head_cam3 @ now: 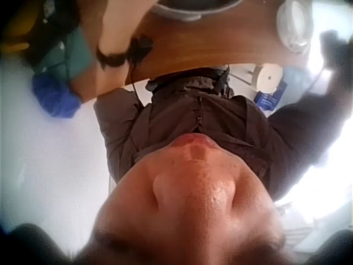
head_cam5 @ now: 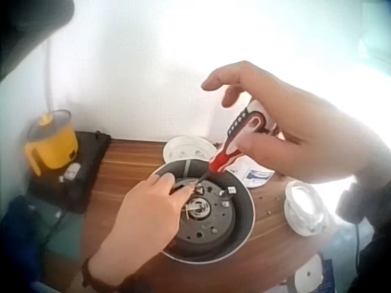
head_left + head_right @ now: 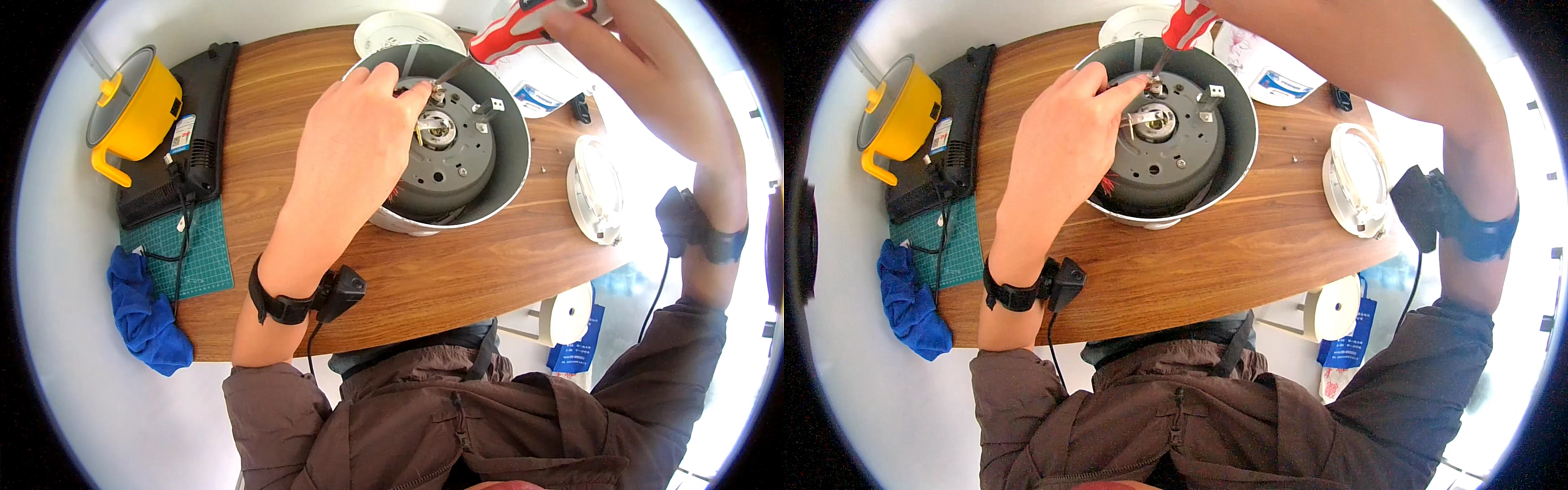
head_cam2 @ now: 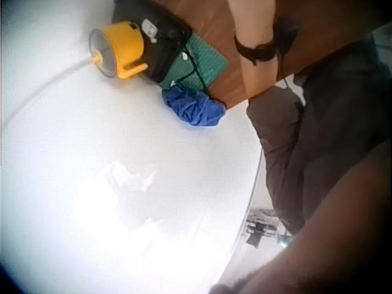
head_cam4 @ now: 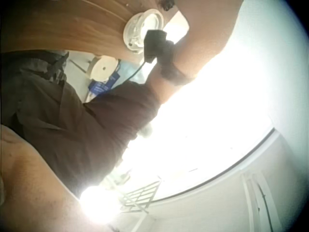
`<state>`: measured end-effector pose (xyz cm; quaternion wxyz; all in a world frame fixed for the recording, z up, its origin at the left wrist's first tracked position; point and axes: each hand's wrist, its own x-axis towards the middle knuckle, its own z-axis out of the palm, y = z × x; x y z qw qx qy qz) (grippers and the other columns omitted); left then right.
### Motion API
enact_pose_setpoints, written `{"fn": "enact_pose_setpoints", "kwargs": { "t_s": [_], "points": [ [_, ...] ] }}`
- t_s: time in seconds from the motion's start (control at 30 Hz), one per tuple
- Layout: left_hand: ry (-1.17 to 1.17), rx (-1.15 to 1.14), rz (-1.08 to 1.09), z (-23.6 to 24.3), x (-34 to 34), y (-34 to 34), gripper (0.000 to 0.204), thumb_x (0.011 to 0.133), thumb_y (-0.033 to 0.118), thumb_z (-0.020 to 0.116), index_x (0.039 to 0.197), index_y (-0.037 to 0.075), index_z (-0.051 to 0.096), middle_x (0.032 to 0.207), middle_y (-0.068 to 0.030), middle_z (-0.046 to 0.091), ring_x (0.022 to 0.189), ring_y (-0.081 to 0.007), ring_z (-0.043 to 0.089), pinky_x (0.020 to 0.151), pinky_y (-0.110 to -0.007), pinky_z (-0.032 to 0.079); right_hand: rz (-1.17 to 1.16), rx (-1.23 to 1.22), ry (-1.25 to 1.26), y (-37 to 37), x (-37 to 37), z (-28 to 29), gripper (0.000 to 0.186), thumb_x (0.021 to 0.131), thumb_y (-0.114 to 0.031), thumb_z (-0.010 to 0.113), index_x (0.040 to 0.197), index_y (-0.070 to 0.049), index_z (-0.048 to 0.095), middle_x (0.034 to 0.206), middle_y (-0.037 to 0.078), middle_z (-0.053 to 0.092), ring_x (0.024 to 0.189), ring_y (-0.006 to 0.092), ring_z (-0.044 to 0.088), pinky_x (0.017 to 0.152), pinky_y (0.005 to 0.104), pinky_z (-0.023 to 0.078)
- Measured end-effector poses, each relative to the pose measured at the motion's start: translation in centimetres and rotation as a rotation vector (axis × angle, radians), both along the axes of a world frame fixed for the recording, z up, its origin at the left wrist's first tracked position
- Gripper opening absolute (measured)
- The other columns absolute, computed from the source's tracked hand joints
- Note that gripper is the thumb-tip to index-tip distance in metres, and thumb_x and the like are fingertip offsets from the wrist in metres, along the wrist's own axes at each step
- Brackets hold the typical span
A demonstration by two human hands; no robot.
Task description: The person works on the internal wiring of a disassembled white appliance, using a screwdriver to tighten screws on terminal blocks and connecting red wires. They handle the appliance casing and a white plastic cover, placing components on a wooden table.
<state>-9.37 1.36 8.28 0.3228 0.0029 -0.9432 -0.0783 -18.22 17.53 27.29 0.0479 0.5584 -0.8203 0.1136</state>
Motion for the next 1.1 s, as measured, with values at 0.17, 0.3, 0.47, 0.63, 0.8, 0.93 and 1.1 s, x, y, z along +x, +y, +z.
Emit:
{"fn": "enact_pose_setpoints", "kwargs": {
  "t_s": [0.17, 0.3, 0.47, 0.63, 0.8, 0.93, 1.1],
  "points": [
    [0.006, -0.003, 0.004, -0.2, 0.1, 0.0, 0.032, 0.088, 0.002, 0.064, 0.117, 0.005, 0.077, 0.095, -0.0134, 0.066, 0.093, -0.0273, 0.067, 0.080, -0.037, 0.057, 0.109, -0.003, -0.448, 0.0, -2.9, 1.4, 0.046, 0.100, -0.015, 0.064, 0.141, -0.005, 0.047, 0.095, 0.013, 0.063, 0.075, 0.0164, 0.068, 0.065, 0.0277, 0.052],
    [0.003, 0.013, 0.012, -0.2, 0.2, -0.1, 0.033, 0.089, 0.002, 0.064, 0.118, 0.009, 0.076, 0.093, -0.0112, 0.062, 0.093, -0.0285, 0.065, 0.080, -0.040, 0.055, 0.037, 0.034, -0.281, -0.5, -1.2, 1.6, 0.042, 0.101, -0.017, 0.064, 0.139, -0.006, 0.049, 0.083, 0.009, 0.062, 0.075, 0.0153, 0.070, 0.063, 0.0259, 0.051],
    [-0.005, 0.018, 0.043, -0.4, 0.6, -0.5, 0.033, 0.089, 0.002, 0.064, 0.118, 0.011, 0.075, 0.091, -0.0101, 0.060, 0.093, -0.0289, 0.065, 0.080, -0.041, 0.055, 0.056, -0.014, 0.292, -1.2, 0.2, -1.4, 0.041, 0.101, -0.017, 0.064, 0.138, -0.005, 0.049, 0.075, 0.005, 0.060, 0.076, 0.0134, 0.070, 0.061, 0.0241, 0.049],
    [0.031, 0.018, 0.000, -0.3, 0.0, 0.2, 0.032, 0.089, 0.002, 0.064, 0.118, 0.011, 0.075, 0.091, -0.0100, 0.060, 0.092, -0.0287, 0.064, 0.080, -0.041, 0.055, 0.137, 0.061, 0.186, 0.5, -2.0, 0.5, 0.045, 0.101, -0.019, 0.066, 0.139, -0.004, 0.048, 0.084, 0.010, 0.065, 0.077, 0.0166, 0.070, 0.062, 0.0268, 0.051],
    [0.013, 0.014, 0.018, -0.4, 0.4, -0.1, 0.032, 0.089, 0.002, 0.064, 0.117, 0.010, 0.076, 0.091, -0.0101, 0.060, 0.092, -0.0289, 0.064, 0.080, -0.041, 0.055, 0.174, 0.116, 0.165, -0.5, -0.5, 0.8, 0.054, 0.101, -0.022, 0.065, 0.146, -0.003, 0.042, 0.106, 0.015, 0.062, 0.080, 0.0201, 0.070, 0.063, 0.0288, 0.052],
    [0.020, 0.012, 0.015, -0.3, 0.5, -0.1, 0.031, 0.089, 0.002, 0.063, 0.117, 0.010, 0.075, 0.091, -0.0102, 0.061, 0.093, -0.0289, 0.065, 0.081, -0.041, 0.055, -0.033, 0.017, 0.246, -1.8, 1.2, -0.4, 0.046, 0.103, -0.022, 0.064, 0.141, -0.003, 0.047, 0.095, 0.013, 0.065, 0.074, 0.0181, 0.069, 0.062, 0.0273, 0.051],
    [0.022, 0.009, 0.016, -0.3, 0.4, -0.1, 0.032, 0.089, 0.002, 0.063, 0.117, 0.009, 0.075, 0.092, -0.0104, 0.061, 0.094, -0.0289, 0.065, 0.081, -0.041, 0.055, -0.058, 0.007, 0.106, -1.8, -1.6, -0.6, 0.036, 0.103, -0.019, 0.061, 0.134, -0.004, 0.054, 0.078, 0.009, 0.063, 0.068, 0.0138, 0.065, 0.059, 0.0259, 0.048]
  ]
}}
